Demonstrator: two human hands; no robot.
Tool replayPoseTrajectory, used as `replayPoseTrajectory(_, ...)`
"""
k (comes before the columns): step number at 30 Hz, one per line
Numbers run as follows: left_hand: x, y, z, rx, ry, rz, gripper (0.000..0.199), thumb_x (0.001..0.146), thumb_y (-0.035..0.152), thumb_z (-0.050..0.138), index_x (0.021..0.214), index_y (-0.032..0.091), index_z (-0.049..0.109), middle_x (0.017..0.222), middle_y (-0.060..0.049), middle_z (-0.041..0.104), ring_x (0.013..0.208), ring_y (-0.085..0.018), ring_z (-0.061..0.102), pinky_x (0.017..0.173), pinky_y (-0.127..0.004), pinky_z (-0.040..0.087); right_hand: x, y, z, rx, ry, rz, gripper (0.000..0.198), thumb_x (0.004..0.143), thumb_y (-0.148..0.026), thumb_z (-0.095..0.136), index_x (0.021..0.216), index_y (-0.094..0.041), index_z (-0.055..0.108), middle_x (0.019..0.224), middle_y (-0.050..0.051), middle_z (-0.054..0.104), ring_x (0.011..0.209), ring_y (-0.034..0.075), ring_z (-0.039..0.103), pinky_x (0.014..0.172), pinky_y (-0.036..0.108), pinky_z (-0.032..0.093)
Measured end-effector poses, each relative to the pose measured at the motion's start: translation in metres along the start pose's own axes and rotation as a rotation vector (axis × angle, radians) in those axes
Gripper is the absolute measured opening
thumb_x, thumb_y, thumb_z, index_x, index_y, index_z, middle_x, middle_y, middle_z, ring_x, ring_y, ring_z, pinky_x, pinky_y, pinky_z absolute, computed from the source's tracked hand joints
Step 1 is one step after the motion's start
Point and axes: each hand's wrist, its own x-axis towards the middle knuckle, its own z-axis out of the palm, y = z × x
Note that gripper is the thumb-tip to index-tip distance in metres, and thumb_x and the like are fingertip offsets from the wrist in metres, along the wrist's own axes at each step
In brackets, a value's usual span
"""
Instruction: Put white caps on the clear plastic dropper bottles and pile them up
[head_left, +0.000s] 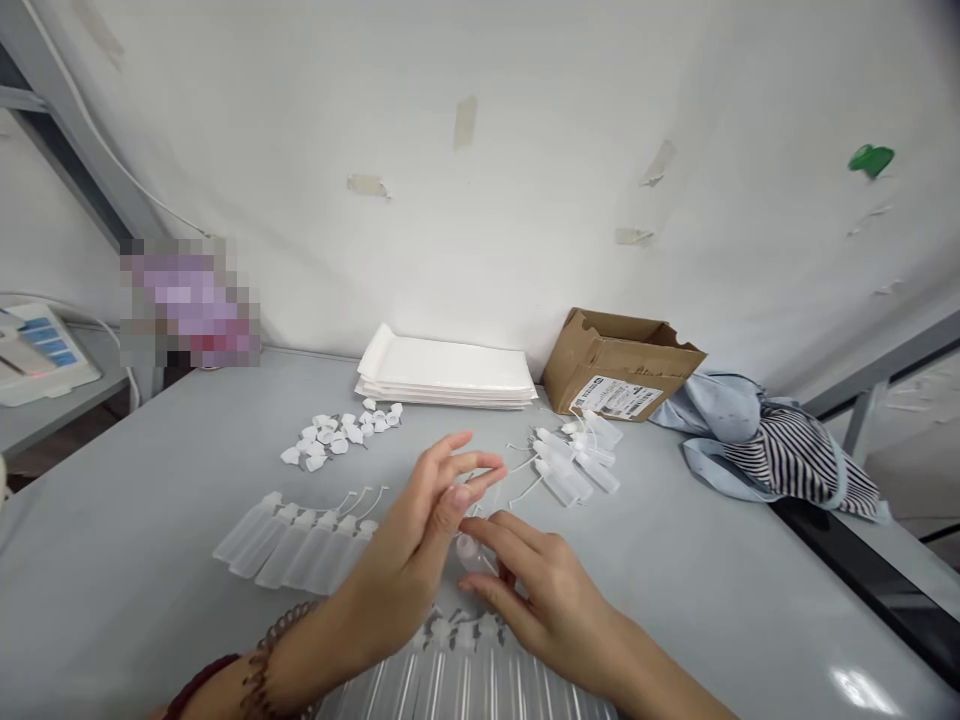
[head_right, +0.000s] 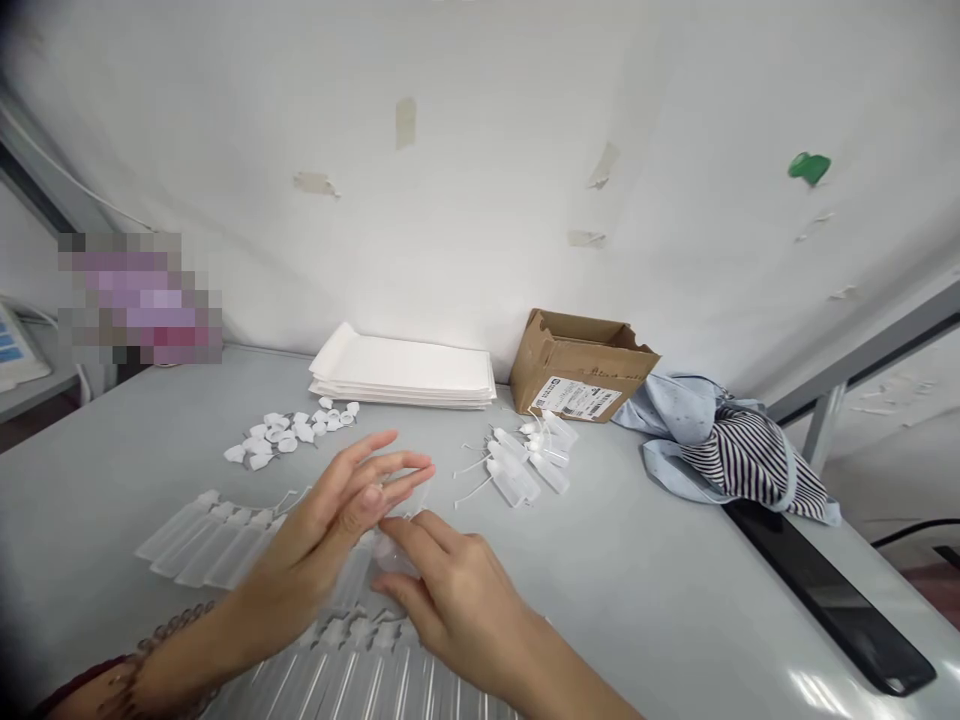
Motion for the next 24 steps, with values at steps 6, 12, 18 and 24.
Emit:
replayPoseTrajectory(6,-0.008,-0.012,0.001,0.27,-0.208,0.205,0.044,0.099,0.026,0.033,0.14,0.036,0.02,0.146,-0.003,0.041,0.135,-0.019,0.036,0.107,-0.038,0.037,0.0,-0.004,-0.002,0.134,0.046,-0.014,0.007,0.091,-0.019,0.048,0.096,-0.019,0.054,0.079,0.002,0.055,0.065,0.013,0.051,0.056,0.023,0.043)
replayPoseTrajectory(12,-0.008,-0.012,0.0,0.492,-0.239,0.276,0.044,0.098,0.023,0.031,0.141,0.033,0.024,0.146,-0.001,0.041,0.135,-0.018,0.035,0.11,-0.036,0.034,0.0,-0.01,-0.004,0.194,0.114,-0.077,0.008,0.089,-0.013,0.048,0.093,-0.018,0.053,0.077,0.002,0.054,0.063,0.013,0.049,0.055,0.023,0.042)
replayPoseTrajectory(18,-0.009,-0.005,0.0,0.52,-0.241,0.331,0.036,0.098,0.022,0.032,0.132,0.026,0.041,0.144,-0.002,0.043,0.138,-0.018,0.029,0.114,-0.036,0.026,0.001,-0.01,-0.004,0.17,0.189,-0.086,0.019,0.091,-0.013,0.045,0.108,-0.018,0.053,0.08,0.002,0.057,0.062,0.012,0.048,0.055,0.023,0.044)
replayPoseTrajectory(24,-0.001,0.006,-0.008,0.393,-0.255,0.111,0.031,0.097,0.031,0.036,0.12,0.031,0.057,0.134,0.0,0.049,0.127,-0.018,0.041,0.109,-0.034,0.034,-0.002,0.0,0.0,-0.028,0.253,-0.124,0.03,0.09,-0.016,0.05,0.12,-0.018,0.047,0.089,0.005,0.063,0.056,0.011,0.05,0.05,0.023,0.045)
